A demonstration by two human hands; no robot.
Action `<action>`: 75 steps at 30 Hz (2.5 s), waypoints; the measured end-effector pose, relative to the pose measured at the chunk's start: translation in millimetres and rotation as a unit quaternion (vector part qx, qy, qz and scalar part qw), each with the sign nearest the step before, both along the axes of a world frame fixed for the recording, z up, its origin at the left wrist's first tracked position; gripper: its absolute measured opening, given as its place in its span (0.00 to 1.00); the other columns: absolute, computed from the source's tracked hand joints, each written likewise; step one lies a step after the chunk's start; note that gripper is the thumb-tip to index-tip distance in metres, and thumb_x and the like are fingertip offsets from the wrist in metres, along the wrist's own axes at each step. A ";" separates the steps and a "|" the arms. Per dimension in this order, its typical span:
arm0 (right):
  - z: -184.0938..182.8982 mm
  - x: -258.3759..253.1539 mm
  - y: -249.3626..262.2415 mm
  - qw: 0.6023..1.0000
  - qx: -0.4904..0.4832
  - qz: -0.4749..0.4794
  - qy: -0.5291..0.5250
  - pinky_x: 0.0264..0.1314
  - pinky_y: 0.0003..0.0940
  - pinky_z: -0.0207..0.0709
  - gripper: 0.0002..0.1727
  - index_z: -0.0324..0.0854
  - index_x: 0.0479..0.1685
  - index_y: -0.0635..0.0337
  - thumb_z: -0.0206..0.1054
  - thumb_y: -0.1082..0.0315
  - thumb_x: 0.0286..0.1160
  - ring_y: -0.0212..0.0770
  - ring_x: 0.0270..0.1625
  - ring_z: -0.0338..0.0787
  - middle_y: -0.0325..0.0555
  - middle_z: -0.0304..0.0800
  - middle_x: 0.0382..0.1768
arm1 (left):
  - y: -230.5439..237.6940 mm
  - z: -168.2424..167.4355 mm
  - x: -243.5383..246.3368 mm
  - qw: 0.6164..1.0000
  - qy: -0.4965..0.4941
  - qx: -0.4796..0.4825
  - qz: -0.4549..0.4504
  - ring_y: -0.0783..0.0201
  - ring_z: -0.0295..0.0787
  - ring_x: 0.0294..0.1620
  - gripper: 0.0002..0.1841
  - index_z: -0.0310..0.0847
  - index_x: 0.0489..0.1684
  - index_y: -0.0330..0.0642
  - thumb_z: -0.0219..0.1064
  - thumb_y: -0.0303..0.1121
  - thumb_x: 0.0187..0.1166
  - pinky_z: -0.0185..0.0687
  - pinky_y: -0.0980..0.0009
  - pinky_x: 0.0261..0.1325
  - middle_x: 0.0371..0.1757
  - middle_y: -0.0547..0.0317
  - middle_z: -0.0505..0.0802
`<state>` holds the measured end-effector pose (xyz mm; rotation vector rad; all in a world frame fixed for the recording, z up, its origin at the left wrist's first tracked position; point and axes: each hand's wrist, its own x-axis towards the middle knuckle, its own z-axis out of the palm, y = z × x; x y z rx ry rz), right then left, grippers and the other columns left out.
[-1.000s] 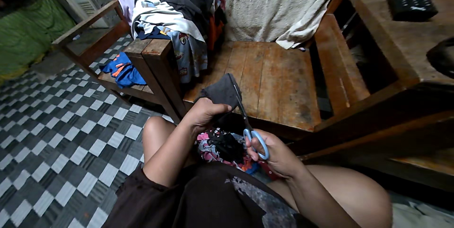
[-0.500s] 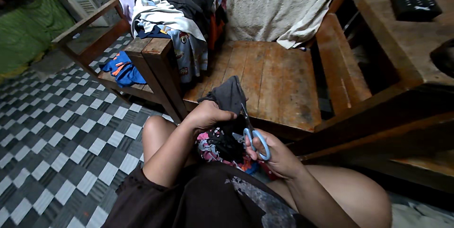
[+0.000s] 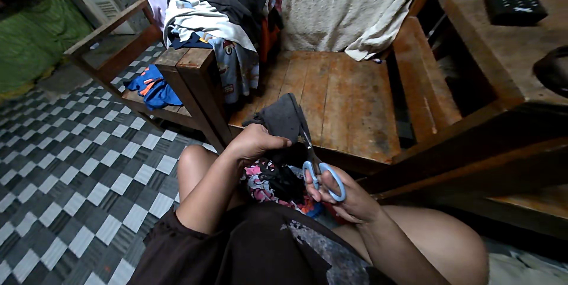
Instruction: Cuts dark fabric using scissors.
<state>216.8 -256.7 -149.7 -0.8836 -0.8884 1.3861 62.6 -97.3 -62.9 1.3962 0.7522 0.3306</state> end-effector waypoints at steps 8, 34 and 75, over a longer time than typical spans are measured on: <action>-2.7 0.5 0.8 1.000 0.022 0.013 -0.005 0.30 0.11 0.73 0.26 0.78 0.43 0.48 0.69 0.34 0.70 0.17 0.23 0.78 0.22 0.80 0.23 | -2.7 3.4 0.9 0.999 0.025 0.013 -0.031 0.73 0.93 0.36 0.06 0.85 0.36 0.39 0.73 0.20 0.66 0.90 0.73 0.47 0.33 0.64 0.95; 6.1 -8.5 3.3 0.994 -0.034 -0.073 -0.068 0.26 0.11 0.72 0.09 0.77 0.35 0.47 0.64 0.56 0.81 0.16 0.19 0.76 0.20 0.77 0.17 | -9.1 14.5 8.1 0.987 0.129 0.091 -0.042 0.75 0.91 0.37 0.07 0.85 0.37 0.38 0.76 0.27 0.68 0.87 0.73 0.49 0.33 0.65 0.93; 8.1 -3.2 2.3 0.991 -0.047 -0.065 -0.104 0.27 0.11 0.72 0.04 0.77 0.36 0.49 0.63 0.63 0.79 0.17 0.20 0.76 0.21 0.77 0.18 | 6.3 -21.1 22.9 0.937 -0.241 -0.212 0.139 0.61 0.91 0.46 0.15 0.78 0.55 0.41 0.51 0.41 0.93 0.88 0.63 0.53 0.44 0.53 0.91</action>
